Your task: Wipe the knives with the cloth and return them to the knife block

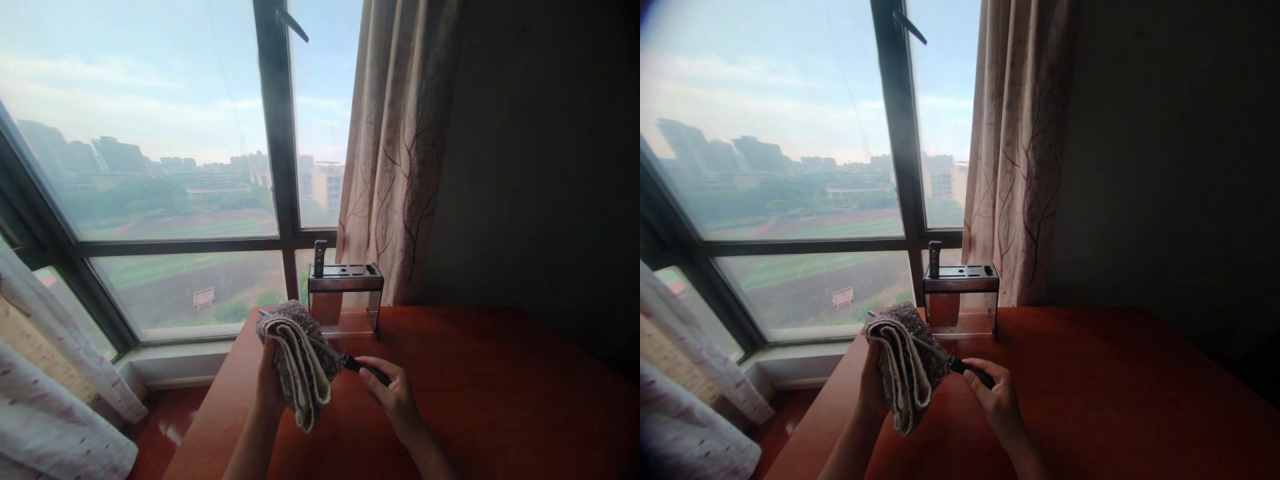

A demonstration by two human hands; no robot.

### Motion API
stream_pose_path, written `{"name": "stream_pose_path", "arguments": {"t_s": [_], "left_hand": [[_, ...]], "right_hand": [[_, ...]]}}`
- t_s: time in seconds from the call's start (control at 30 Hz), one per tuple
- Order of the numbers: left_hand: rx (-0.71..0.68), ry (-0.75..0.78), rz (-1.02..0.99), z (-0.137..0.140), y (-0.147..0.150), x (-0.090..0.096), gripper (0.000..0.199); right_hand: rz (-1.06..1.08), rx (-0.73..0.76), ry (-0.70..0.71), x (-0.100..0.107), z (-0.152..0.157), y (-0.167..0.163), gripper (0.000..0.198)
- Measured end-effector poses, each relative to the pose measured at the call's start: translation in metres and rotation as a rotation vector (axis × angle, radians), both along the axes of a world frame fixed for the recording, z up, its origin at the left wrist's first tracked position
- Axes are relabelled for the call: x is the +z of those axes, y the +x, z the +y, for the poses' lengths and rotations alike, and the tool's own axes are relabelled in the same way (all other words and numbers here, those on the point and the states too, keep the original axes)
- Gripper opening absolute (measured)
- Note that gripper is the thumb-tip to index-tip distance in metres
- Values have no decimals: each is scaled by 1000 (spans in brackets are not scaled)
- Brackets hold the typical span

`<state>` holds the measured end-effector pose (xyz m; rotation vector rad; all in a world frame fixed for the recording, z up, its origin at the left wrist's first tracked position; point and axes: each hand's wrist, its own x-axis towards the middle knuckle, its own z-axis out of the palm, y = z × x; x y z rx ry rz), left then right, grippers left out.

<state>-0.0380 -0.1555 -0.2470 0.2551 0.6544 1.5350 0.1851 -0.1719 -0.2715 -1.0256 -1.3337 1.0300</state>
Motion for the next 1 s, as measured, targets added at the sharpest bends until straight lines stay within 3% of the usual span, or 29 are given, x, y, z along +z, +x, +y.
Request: {"name": "stream_pose_path", "arguments": {"t_s": [0.17,0.37,0.5,0.63,0.83,1.0], "left_hand": [[13,12,74,-1,-3,3,22],[-138,35,250,-6,31,-9,46],[-126,95,310,-7,43,-16,43],[-75,105,319,-7,42,-16,33],[-45,113,312,-8,39,-6,36],[-11,67,269,-6,18,4,37]], "right_hand": [[61,19,-50,-2,0,-1,40],[118,8,-101,-5,-1,-5,44],[107,-2,-90,-2,-1,-4,42],[61,-2,-62,1,-2,-6,43],[-21,-15,25,6,-2,-4,41],[-82,-1,77,10,0,8,33]]}}
